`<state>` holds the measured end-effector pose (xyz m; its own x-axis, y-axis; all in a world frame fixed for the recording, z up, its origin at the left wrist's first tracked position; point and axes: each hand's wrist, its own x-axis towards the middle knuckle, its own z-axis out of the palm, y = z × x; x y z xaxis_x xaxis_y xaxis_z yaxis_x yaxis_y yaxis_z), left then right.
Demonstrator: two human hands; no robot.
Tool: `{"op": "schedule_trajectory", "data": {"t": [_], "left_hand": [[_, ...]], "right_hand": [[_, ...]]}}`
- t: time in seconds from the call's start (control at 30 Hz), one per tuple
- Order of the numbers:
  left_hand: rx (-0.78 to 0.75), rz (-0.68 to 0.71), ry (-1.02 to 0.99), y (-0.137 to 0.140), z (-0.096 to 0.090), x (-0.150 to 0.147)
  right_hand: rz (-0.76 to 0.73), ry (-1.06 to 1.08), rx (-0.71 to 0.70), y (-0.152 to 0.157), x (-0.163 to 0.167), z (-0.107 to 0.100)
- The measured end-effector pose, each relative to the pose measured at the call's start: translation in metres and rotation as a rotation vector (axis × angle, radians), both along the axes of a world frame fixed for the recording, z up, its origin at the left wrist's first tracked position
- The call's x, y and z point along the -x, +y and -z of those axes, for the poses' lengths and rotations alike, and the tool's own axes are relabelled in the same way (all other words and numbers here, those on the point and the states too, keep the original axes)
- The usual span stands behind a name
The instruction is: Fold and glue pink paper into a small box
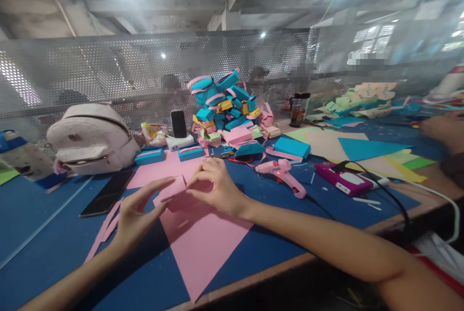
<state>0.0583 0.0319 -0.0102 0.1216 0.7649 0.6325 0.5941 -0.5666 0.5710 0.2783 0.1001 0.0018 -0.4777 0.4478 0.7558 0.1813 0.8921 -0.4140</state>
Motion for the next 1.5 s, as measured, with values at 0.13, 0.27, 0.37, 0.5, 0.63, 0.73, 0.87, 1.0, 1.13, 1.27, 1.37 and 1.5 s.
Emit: {"op": "schedule_trajectory", "data": {"t": [0.13, 0.27, 0.37, 0.5, 0.63, 0.73, 0.87, 1.0, 1.13, 1.27, 1.37, 1.5], "left_hand": [[-0.020, 0.016, 0.000, -0.0018, -0.0008, -0.0007], [-0.007, 0.023, -0.004, -0.0020, -0.0011, -0.0012], [-0.002, 0.030, -0.001, -0.0026, -0.0020, -0.0019], [0.015, 0.045, -0.003, -0.0046, -0.0035, -0.0025], [0.021, 0.062, -0.009, -0.0040, -0.0026, -0.0016], [0.023, 0.078, -0.021, -0.0019, -0.0010, -0.0011], [0.033, 0.095, -0.047, -0.0011, 0.0000, -0.0013], [0.048, 0.088, -0.056, -0.0017, 0.0005, -0.0011], [0.051, 0.086, -0.065, -0.0015, 0.0013, -0.0007], [0.058, 0.092, -0.069, -0.0019, 0.0003, -0.0008], [0.054, 0.106, -0.074, -0.0027, -0.0016, -0.0011], [0.012, 0.094, -0.076, -0.0037, -0.0026, -0.0018]], "right_hand": [[-0.002, 0.000, 0.018, -0.0009, 0.0001, 0.0026], [-0.006, 0.009, 0.025, -0.0017, -0.0004, 0.0043], [-0.007, 0.010, 0.042, -0.0020, -0.0006, 0.0055], [-0.007, 0.014, 0.051, -0.0021, -0.0008, 0.0063], [-0.010, 0.026, 0.045, -0.0013, -0.0009, 0.0063], [-0.006, 0.039, 0.047, -0.0005, -0.0011, 0.0062], [0.002, 0.041, 0.058, 0.0005, -0.0012, 0.0069], [-0.001, 0.046, 0.061, 0.0012, -0.0009, 0.0081], [-0.013, 0.057, 0.054, 0.0015, -0.0011, 0.0085], [-0.019, 0.056, 0.042, 0.0018, -0.0016, 0.0085], [-0.009, 0.051, 0.024, 0.0019, -0.0016, 0.0089], [0.003, 0.038, -0.005, 0.0002, -0.0007, 0.0091]]}}
